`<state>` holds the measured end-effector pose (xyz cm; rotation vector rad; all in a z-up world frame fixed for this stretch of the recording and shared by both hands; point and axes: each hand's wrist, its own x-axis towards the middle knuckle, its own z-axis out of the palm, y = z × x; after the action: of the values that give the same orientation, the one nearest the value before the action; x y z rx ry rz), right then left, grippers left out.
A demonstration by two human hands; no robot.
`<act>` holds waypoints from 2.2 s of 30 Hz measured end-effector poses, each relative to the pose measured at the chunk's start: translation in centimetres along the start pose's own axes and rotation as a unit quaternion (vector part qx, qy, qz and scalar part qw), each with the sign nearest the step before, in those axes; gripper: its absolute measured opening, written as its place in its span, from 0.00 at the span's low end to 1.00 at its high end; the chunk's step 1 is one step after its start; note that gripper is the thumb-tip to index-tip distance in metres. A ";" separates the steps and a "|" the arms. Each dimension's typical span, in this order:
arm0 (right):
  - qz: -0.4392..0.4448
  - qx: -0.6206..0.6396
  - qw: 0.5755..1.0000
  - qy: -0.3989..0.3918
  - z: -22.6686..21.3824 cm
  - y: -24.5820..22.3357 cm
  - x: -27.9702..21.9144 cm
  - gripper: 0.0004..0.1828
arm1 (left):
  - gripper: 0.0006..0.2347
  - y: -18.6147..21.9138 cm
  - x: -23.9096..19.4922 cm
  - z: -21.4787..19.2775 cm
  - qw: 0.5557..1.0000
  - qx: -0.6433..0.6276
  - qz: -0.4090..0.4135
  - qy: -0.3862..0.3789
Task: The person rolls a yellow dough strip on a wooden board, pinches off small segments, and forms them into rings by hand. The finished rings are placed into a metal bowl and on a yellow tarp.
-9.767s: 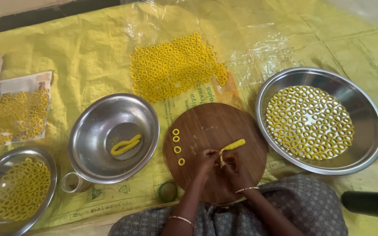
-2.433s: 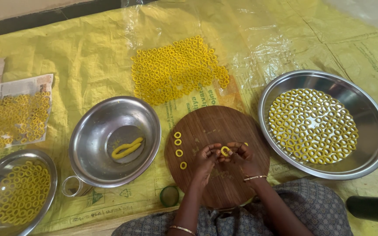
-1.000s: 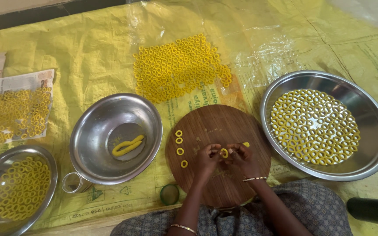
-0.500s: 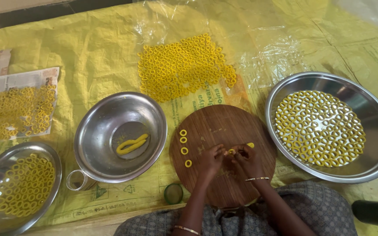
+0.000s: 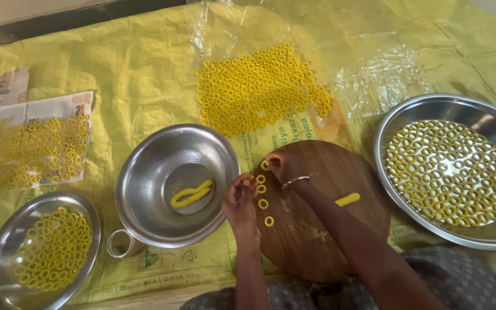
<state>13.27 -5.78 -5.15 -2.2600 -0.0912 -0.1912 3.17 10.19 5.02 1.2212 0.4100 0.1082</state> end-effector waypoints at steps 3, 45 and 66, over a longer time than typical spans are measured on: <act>0.043 -0.054 0.997 -0.025 1.1 -0.7 1.0 0.13 | 0.08 -0.1 0.6 0.1 0.998 -0.058 -0.023 0.013; -0.105 -0.258 0.960 -0.004 -15.2 3.7 -15.9 0.18 | 0.12 -0.8 -2.9 1.4 0.953 0.233 0.074 -0.180; -0.165 -0.369 0.908 -0.114 -8.3 0.6 -17.9 0.35 | 0.11 -4.4 -3.6 0.0 0.902 0.389 0.100 -0.158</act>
<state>-5.20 -12.60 -3.40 -3.0082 -0.6203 -0.1518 -0.78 7.58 1.82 2.0371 0.0213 -0.0938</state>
